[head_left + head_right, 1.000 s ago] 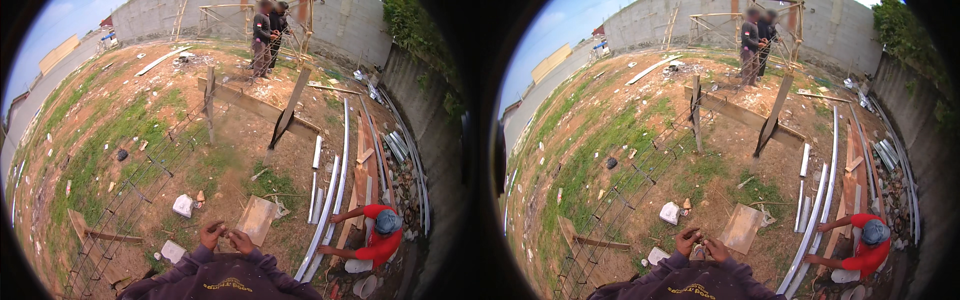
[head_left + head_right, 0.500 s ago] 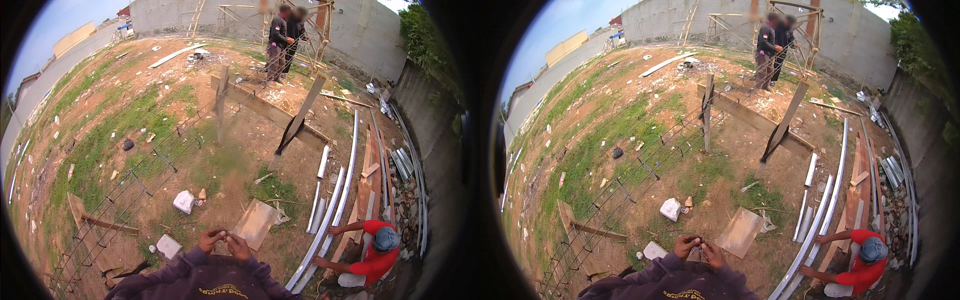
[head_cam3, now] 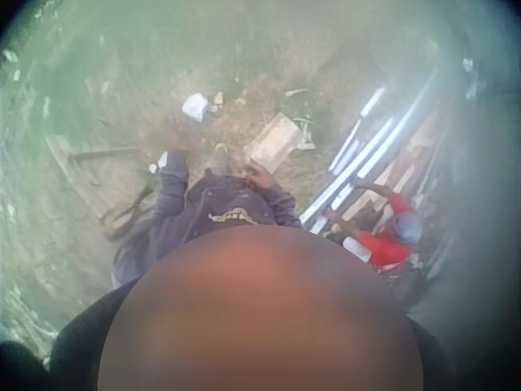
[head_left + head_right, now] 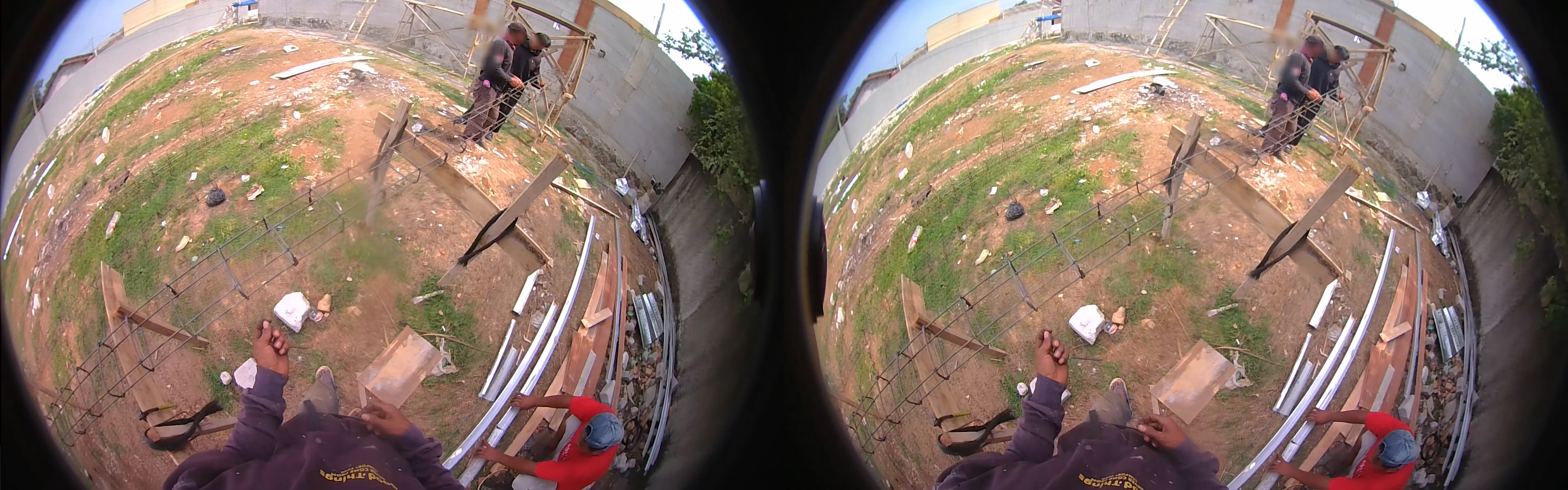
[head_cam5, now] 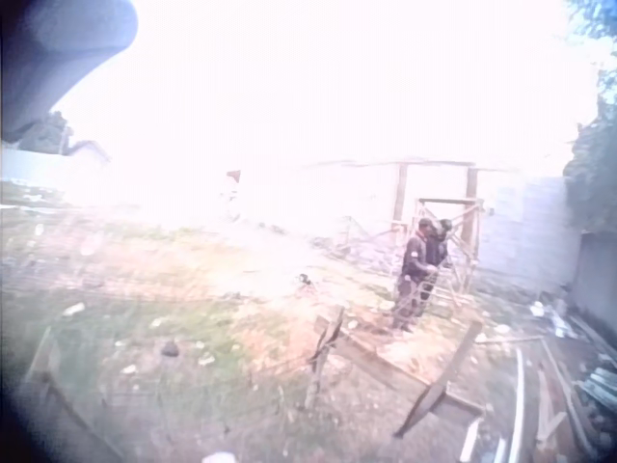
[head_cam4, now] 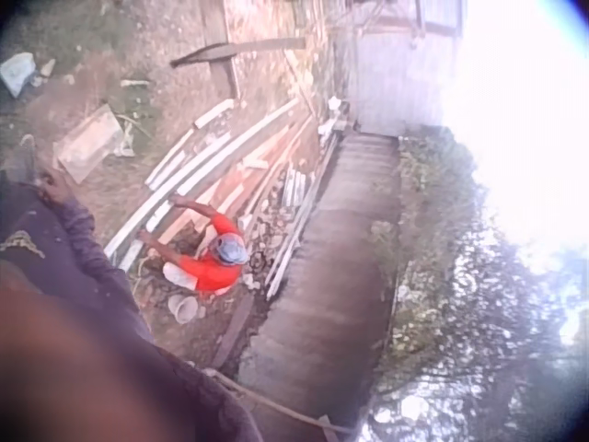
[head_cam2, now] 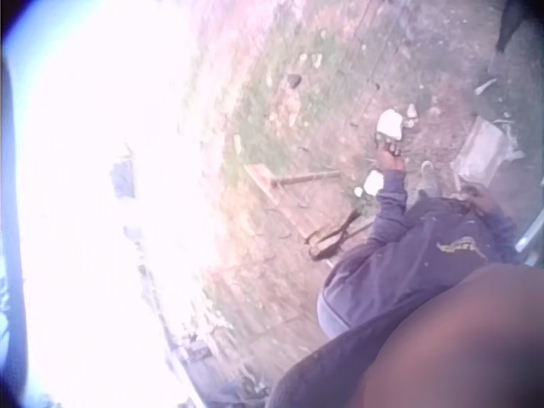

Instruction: The person uses pliers to bend and secure wire ties on a metal frame structure. They repeatedly position the wire, twist it with the pliers, and adjust the frame while working outdoors on a dirt ground.

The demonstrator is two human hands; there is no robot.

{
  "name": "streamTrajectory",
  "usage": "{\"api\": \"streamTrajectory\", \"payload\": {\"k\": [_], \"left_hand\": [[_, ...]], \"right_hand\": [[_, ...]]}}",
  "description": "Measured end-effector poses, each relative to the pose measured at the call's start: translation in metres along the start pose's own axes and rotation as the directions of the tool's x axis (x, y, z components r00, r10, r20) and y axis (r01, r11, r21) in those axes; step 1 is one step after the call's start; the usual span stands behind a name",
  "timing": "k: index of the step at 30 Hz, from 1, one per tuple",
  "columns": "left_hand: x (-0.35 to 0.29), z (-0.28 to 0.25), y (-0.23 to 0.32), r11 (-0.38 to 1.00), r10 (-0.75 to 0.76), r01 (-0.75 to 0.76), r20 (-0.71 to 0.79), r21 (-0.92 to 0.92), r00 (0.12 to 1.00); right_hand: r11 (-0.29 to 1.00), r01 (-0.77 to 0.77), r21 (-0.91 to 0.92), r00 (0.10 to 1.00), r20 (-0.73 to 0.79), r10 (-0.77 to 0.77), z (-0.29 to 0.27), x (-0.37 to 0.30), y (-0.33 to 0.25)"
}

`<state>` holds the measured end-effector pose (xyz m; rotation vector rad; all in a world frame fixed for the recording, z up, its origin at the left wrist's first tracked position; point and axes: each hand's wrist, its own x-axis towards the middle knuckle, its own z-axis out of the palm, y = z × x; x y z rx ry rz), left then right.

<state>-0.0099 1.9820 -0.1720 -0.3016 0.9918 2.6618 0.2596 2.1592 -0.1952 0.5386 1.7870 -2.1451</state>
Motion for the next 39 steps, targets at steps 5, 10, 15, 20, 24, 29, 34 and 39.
{"api": "streamTrajectory", "payload": {"k": [5, 10, 15, 20, 24, 29, 34, 39], "left_hand": [[0.041, -0.019, 0.041, 0.977, 0.196, -0.194, 0.019, -0.086, 0.980], [0.074, 0.000, 0.045, 0.980, 0.182, -0.183, -0.016, -0.074, 0.983], [0.171, 0.085, 0.116, 0.951, 0.297, -0.269, 0.213, -0.150, 0.931], [0.288, 0.239, 0.313, 0.720, 0.592, -0.679, 0.641, -0.147, 0.488], [0.331, 0.342, 0.423, 0.592, 0.656, -0.803, 0.621, -0.070, 0.429], [0.348, 0.361, 0.431, 0.602, 0.522, -0.791, 0.805, -0.113, 0.282], [0.353, 0.324, 0.345, 0.719, 0.511, -0.686, 0.753, -0.110, 0.415], [0.367, 0.306, 0.241, 0.795, 0.510, -0.585, 0.696, -0.158, 0.506]], "right_hand": [[0.983, -0.076, 0.165, 0.997, 0.033, 0.071, -0.039, 0.011, -0.001], [0.667, 0.013, 0.745, 0.945, 0.210, -0.253, -0.069, 0.041, -0.029], [0.722, 0.109, 0.684, 0.778, 0.393, -0.490, -0.061, 0.126, -0.115], [0.694, 0.298, 0.656, 0.546, 0.479, -0.687, 0.004, 0.258, -0.275], [0.632, 0.306, 0.712, 0.469, 0.465, -0.751, 0.036, 0.290, -0.389], [0.632, 0.438, 0.639, 0.424, 0.473, -0.772, 0.012, 0.309, -0.403], [0.714, 0.538, 0.448, 0.596, 0.396, -0.698, -0.056, 0.348, -0.341], [0.819, 0.436, 0.373, 0.710, 0.417, -0.568, -0.144, 0.371, -0.305]]}}
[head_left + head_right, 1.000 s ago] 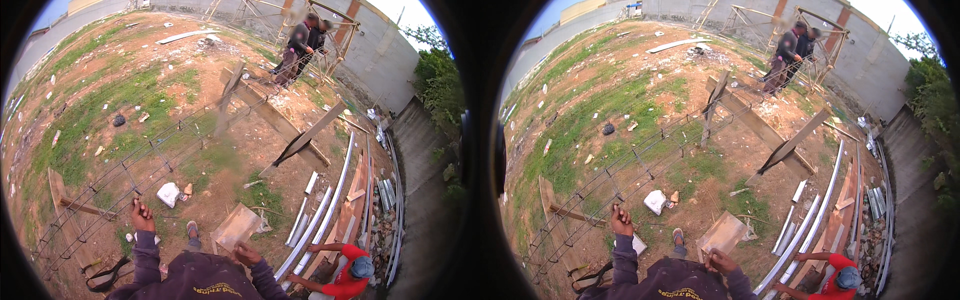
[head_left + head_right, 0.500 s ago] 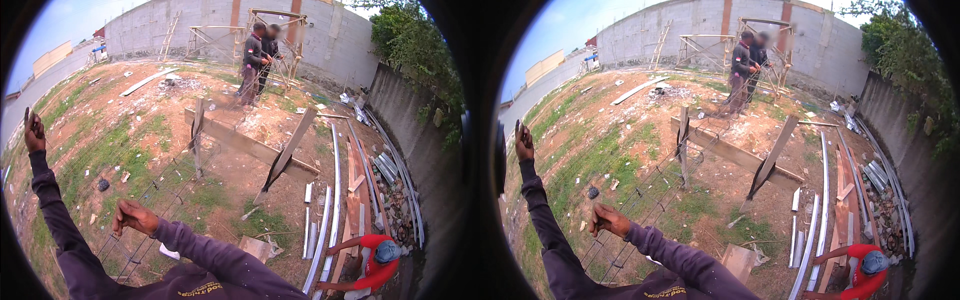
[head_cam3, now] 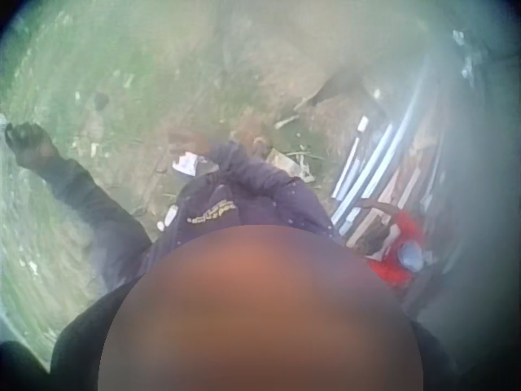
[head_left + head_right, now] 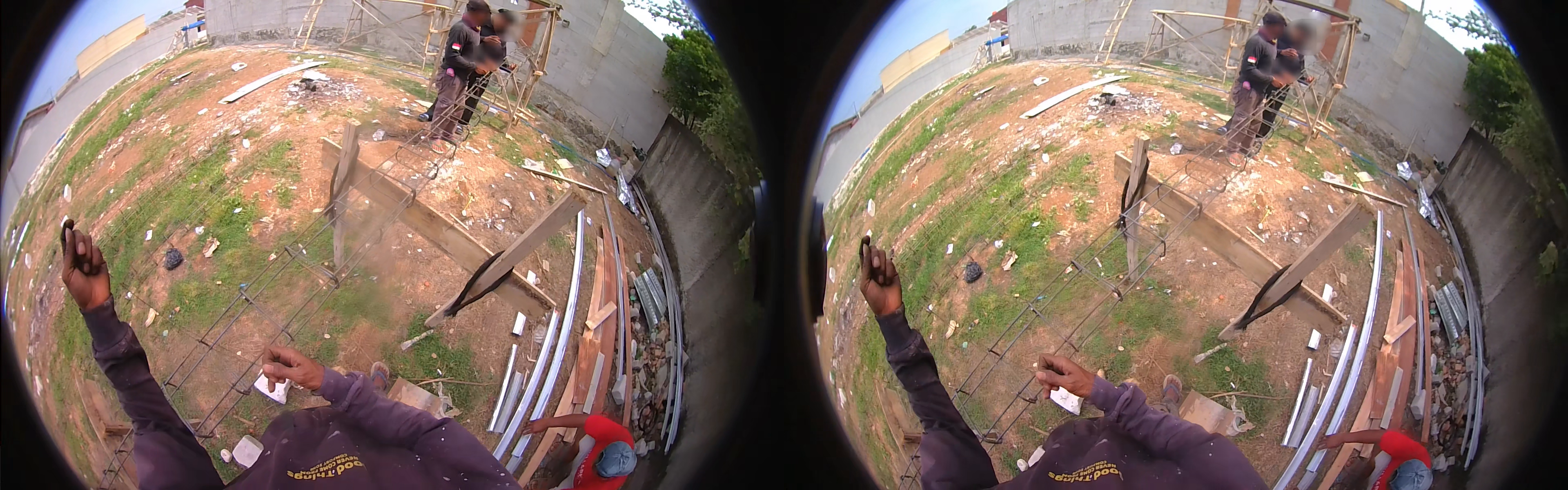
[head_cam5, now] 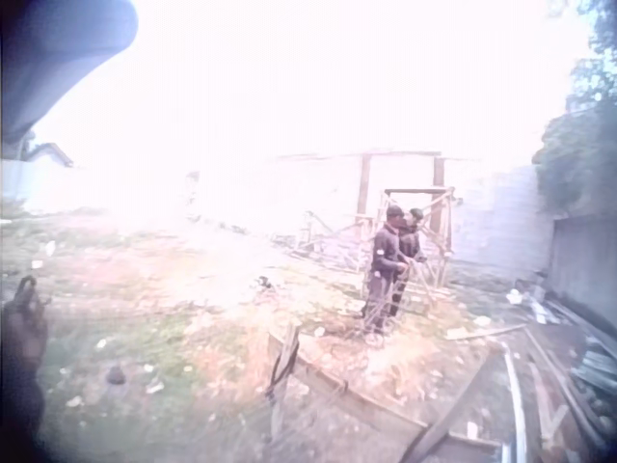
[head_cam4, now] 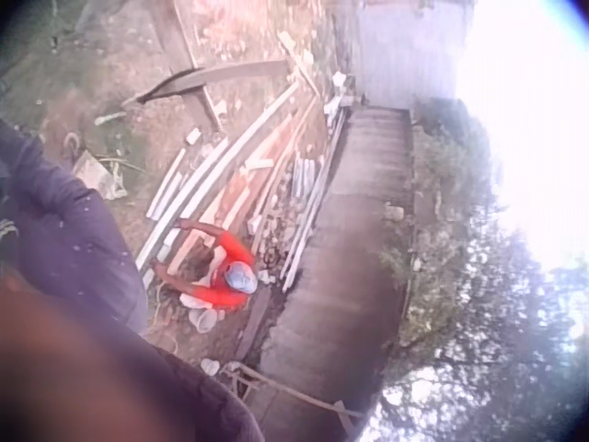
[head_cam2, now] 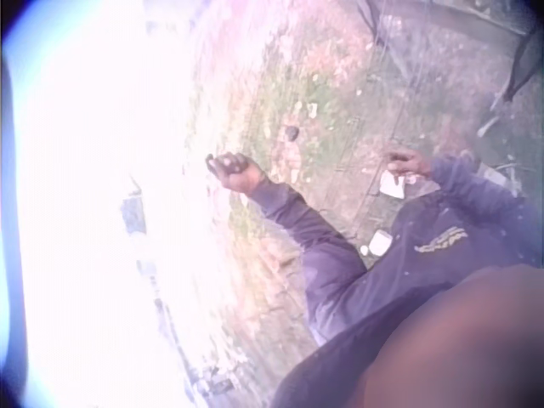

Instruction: The person uses pliers to bend and secure wire ties on a metal frame structure. They repeatedly position the wire, twist it with the pliers, and adjust the frame while working outdoors on a dirt ground.

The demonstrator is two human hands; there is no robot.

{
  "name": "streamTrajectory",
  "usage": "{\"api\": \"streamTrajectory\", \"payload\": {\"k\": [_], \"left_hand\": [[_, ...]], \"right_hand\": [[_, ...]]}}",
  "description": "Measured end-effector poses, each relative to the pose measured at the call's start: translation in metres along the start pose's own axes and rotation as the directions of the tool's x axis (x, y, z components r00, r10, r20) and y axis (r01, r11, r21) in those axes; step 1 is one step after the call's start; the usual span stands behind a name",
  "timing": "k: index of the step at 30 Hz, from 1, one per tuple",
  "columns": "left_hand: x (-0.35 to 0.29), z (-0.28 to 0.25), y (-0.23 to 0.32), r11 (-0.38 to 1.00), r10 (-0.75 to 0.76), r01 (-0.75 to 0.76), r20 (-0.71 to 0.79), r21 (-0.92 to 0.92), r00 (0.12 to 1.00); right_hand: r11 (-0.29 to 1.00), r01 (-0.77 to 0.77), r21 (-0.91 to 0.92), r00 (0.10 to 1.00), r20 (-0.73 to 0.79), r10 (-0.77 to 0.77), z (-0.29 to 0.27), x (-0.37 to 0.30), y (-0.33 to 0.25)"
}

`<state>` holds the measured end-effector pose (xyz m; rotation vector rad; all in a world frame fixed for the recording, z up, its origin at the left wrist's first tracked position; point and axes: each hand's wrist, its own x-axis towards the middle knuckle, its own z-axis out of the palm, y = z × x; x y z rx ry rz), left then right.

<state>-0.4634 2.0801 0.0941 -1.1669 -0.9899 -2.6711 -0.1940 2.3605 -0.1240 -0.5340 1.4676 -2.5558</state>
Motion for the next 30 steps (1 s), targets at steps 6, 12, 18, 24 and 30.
{"api": "streamTrajectory", "payload": {"k": [6, 12, 18, 24, 30], "left_hand": [[-0.018, 0.037, -0.104, 0.999, 0.037, -0.038, -0.100, -0.004, 0.994], [-0.017, 0.088, -0.201, 1.000, 0.002, -0.003, -0.290, -0.001, 0.957], [-0.098, 0.203, -0.353, 0.968, -0.208, 0.247, -0.433, 0.034, 0.877], [-0.200, 0.279, -0.440, 0.670, -0.715, 0.742, -0.250, 0.020, 0.653], [-0.211, 0.255, -0.437, 0.241, -0.964, 0.918, 0.184, 0.315, 0.190]], "right_hand": [[0.991, -0.098, -0.088, 0.984, 0.138, 0.109, -0.101, -0.029, -0.046], [0.937, -0.026, -0.349, 0.994, 0.091, 0.061, -0.167, -0.092, -0.094], [0.732, -0.442, -0.518, 0.895, -0.308, 0.322, -0.252, -0.148, -0.109], [0.946, -0.273, -0.173, 0.861, -0.483, 0.160, -0.269, -0.145, -0.099], [0.693, -0.454, -0.560, 0.885, -0.374, 0.278, -0.285, -0.155, -0.109]]}}
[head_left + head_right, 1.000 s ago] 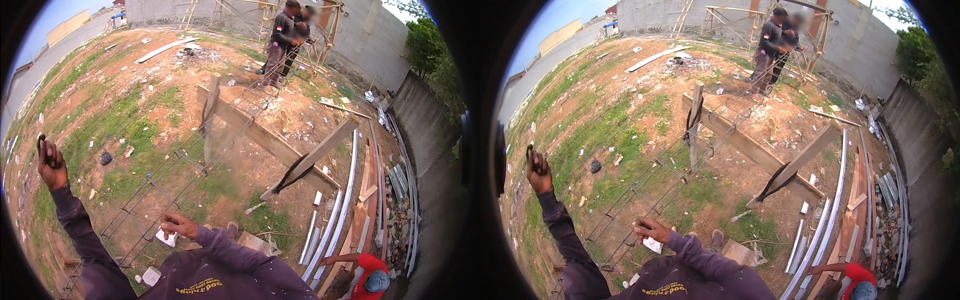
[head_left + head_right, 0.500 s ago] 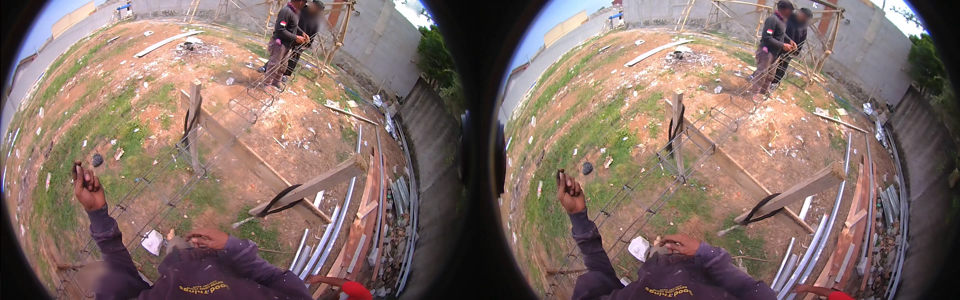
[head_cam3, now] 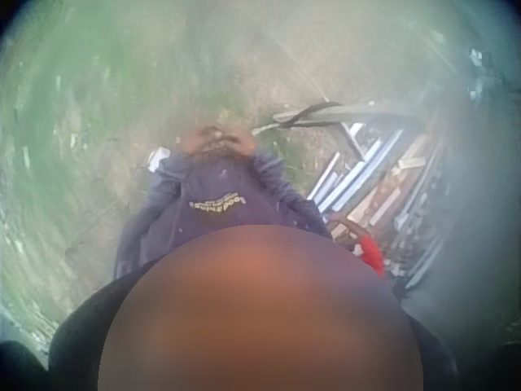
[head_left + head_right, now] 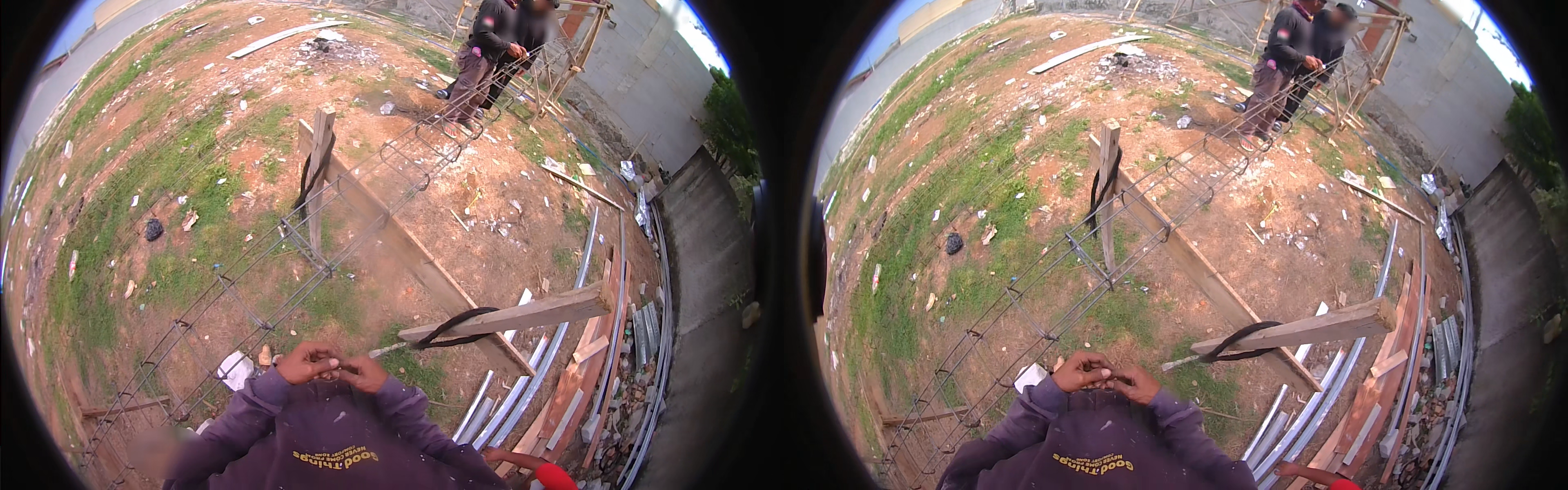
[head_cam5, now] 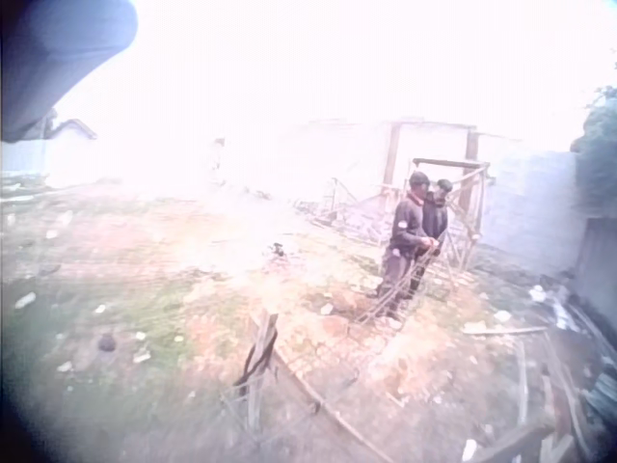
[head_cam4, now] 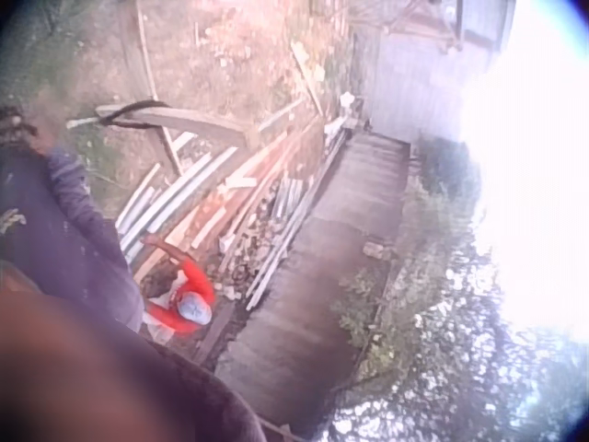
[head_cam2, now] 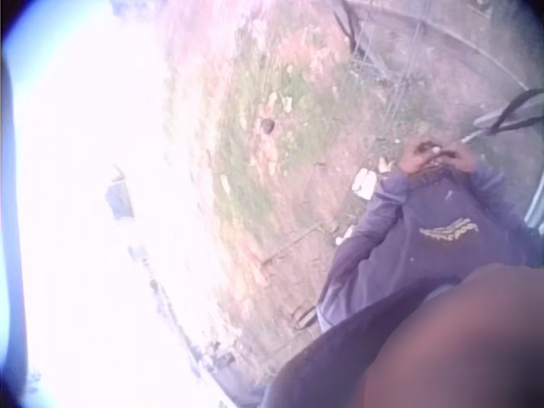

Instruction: The person uses pliers to bend and secure wire ties on a metal frame structure. They repeatedly position the wire, twist it with the pliers, and adjust the frame while working outdoors on a dirt ground.

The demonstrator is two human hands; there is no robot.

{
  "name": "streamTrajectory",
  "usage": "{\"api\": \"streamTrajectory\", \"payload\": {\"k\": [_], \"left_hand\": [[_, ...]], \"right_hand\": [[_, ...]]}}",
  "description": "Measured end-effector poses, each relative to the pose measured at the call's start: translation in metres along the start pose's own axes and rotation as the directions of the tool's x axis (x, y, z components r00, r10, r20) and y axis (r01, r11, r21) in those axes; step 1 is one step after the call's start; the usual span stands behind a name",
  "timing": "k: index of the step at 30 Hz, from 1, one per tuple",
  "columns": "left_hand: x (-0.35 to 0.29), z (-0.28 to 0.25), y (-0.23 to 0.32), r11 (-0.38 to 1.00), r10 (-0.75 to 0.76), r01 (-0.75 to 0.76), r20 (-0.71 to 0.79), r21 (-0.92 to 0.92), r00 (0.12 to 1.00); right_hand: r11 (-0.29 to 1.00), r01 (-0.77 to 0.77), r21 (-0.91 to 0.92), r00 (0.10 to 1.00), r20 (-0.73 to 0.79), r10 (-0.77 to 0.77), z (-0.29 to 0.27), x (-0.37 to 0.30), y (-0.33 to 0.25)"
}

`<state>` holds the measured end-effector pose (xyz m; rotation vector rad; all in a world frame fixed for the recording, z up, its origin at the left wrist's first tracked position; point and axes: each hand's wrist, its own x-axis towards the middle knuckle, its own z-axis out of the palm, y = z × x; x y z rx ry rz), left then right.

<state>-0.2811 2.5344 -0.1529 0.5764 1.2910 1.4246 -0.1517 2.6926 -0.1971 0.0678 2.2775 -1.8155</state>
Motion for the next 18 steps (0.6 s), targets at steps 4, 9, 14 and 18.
{"api": "streamTrajectory", "payload": {"k": [4, 9, 14, 18], "left_hand": [[-0.013, -0.004, -0.020, 0.998, 0.061, -0.061, -0.026, 0.001, 0.998], [-0.026, -0.009, -0.038, 0.984, -0.030, 0.030, -0.003, 0.176, 1.000], [-0.032, -0.011, -0.037, 0.888, 0.394, -0.234, -0.392, 0.397, 0.831], [-0.042, -0.055, -0.040, 0.699, 0.590, 0.207, -0.716, 0.684, 0.373]], "right_hand": [[0.985, 0.013, 0.170, 1.000, 0.014, -0.016, -0.016, -0.004, 0.003], [0.993, -0.073, 0.089, 0.985, 0.162, 0.057, -0.015, 0.000, 0.006], [0.991, -0.133, 0.015, 0.989, -0.063, 0.134, -0.024, 0.009, 0.022], [0.962, -0.171, 0.211, 0.917, -0.323, 0.234, -0.037, 0.014, 0.049]]}}
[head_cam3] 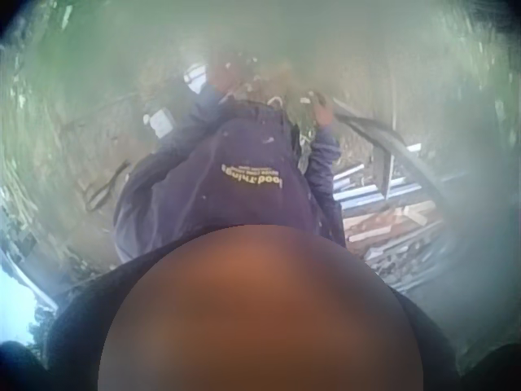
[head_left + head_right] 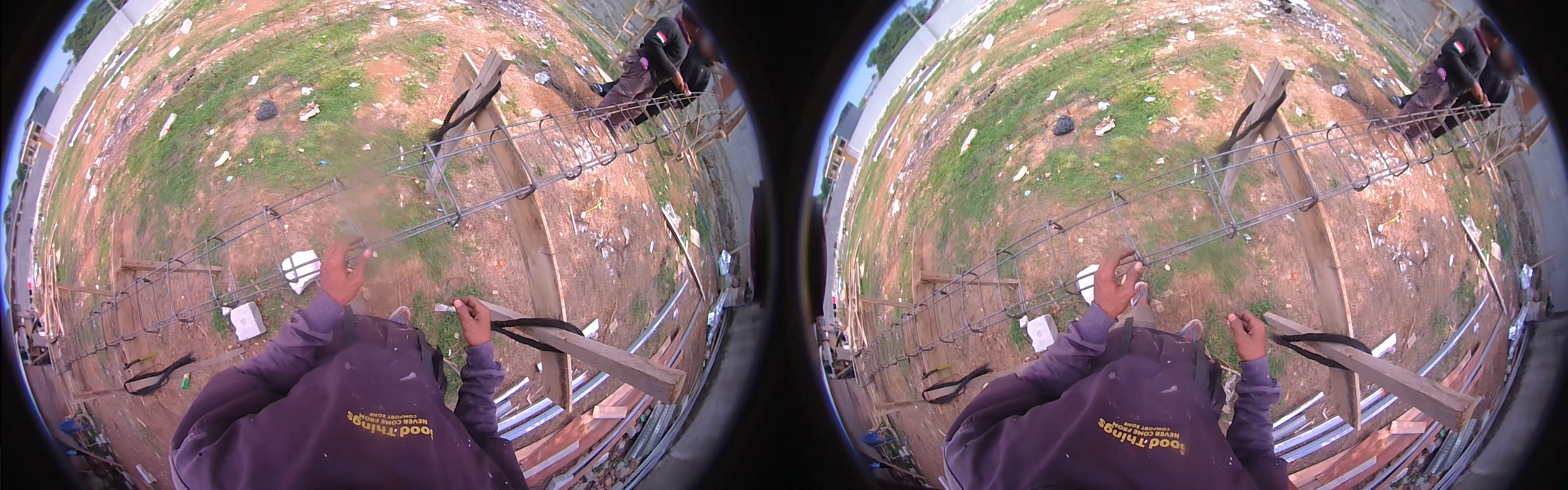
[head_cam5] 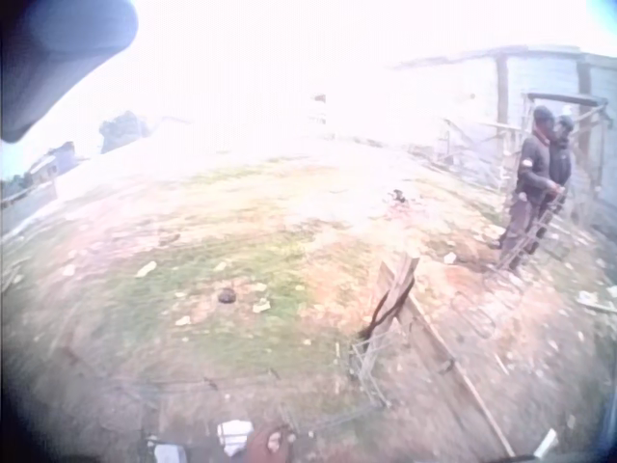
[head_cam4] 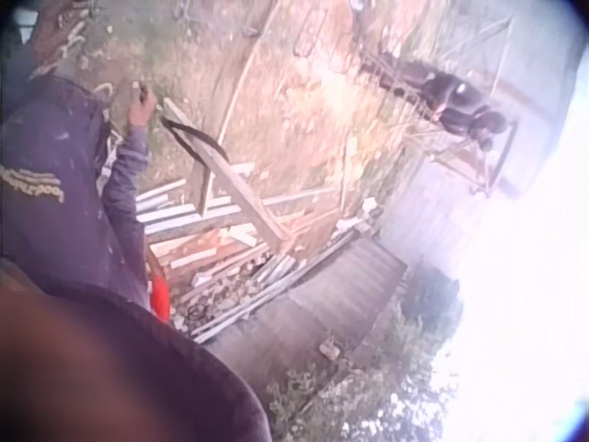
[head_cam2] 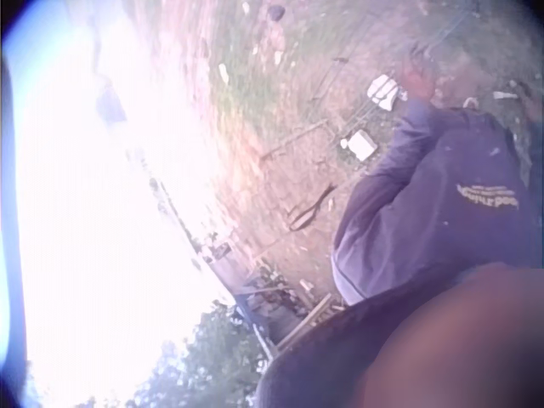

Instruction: The person uses pliers to bend and secure wire ties on a metal frame structure. They repeatedly position the wire, twist it with the pliers, and adjust the frame while working outdoors on a dirt ground.

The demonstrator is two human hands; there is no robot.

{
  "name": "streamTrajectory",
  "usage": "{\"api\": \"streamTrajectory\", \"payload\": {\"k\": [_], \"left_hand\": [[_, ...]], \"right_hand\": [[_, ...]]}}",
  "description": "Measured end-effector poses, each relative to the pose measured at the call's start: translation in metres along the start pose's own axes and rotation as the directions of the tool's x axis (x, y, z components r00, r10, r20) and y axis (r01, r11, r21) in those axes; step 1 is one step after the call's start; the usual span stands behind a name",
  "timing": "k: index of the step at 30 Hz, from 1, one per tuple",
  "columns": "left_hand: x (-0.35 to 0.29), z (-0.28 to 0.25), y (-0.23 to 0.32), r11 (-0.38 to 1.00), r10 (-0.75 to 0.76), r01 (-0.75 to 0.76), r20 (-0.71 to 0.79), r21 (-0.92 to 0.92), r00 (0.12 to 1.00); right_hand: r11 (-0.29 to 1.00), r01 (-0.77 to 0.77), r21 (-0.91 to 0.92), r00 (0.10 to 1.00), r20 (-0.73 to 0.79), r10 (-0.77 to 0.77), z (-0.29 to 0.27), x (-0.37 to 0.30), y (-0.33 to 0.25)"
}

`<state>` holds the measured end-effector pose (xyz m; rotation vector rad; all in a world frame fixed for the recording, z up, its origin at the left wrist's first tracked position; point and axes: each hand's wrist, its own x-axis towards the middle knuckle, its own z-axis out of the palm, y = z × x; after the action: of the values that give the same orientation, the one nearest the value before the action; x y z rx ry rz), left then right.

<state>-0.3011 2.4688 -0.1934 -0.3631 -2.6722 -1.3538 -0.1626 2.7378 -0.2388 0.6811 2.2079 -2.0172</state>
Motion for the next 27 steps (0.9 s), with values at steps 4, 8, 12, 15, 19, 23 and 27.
{"api": "streamTrajectory", "payload": {"k": [4, 8, 12, 15, 19, 23, 27], "left_hand": [[0.052, 0.002, -0.053, 0.774, -0.511, 0.552, 0.209, -0.310, 0.834], [0.067, 0.011, -0.078, 0.651, -0.426, 0.588, 0.410, -0.481, 0.807], [0.055, 0.016, -0.082, 0.674, -0.434, 0.553, 0.343, -0.490, 0.833], [0.059, 0.020, -0.086, 0.659, -0.374, 0.535, 0.386, -0.529, 0.843], [0.066, 0.012, -0.080, 0.742, -0.400, 0.527, 0.357, -0.414, 0.844], [0.055, 0.016, -0.050, 0.971, -0.126, 0.122, 0.005, 0.204, 0.992], [0.066, 0.066, -0.005, 0.991, 0.116, -0.113, -0.025, 0.075, 0.993]], "right_hand": [[0.995, 0.010, 0.096, 1.000, -0.025, -0.007, 0.010, 0.003, 0.026], [1.000, -0.026, -0.001, 0.999, 0.044, 0.026, 0.033, -0.003, 0.043], [0.994, -0.064, 0.086, 0.994, 0.092, 0.056, 0.056, -0.010, 0.054], [1.000, 0.018, 0.010, 0.999, 0.043, -0.019, 0.064, -0.002, 0.063], [0.995, 0.008, -0.097, 1.000, -0.016, -0.010, 0.058, 0.006, 0.073], [0.998, 0.062, -0.009, 0.985, -0.159, -0.063, 0.044, 0.007, 0.086], [0.994, 0.079, 0.077, 0.971, -0.231, -0.060, 0.027, -0.009, 0.100]]}}
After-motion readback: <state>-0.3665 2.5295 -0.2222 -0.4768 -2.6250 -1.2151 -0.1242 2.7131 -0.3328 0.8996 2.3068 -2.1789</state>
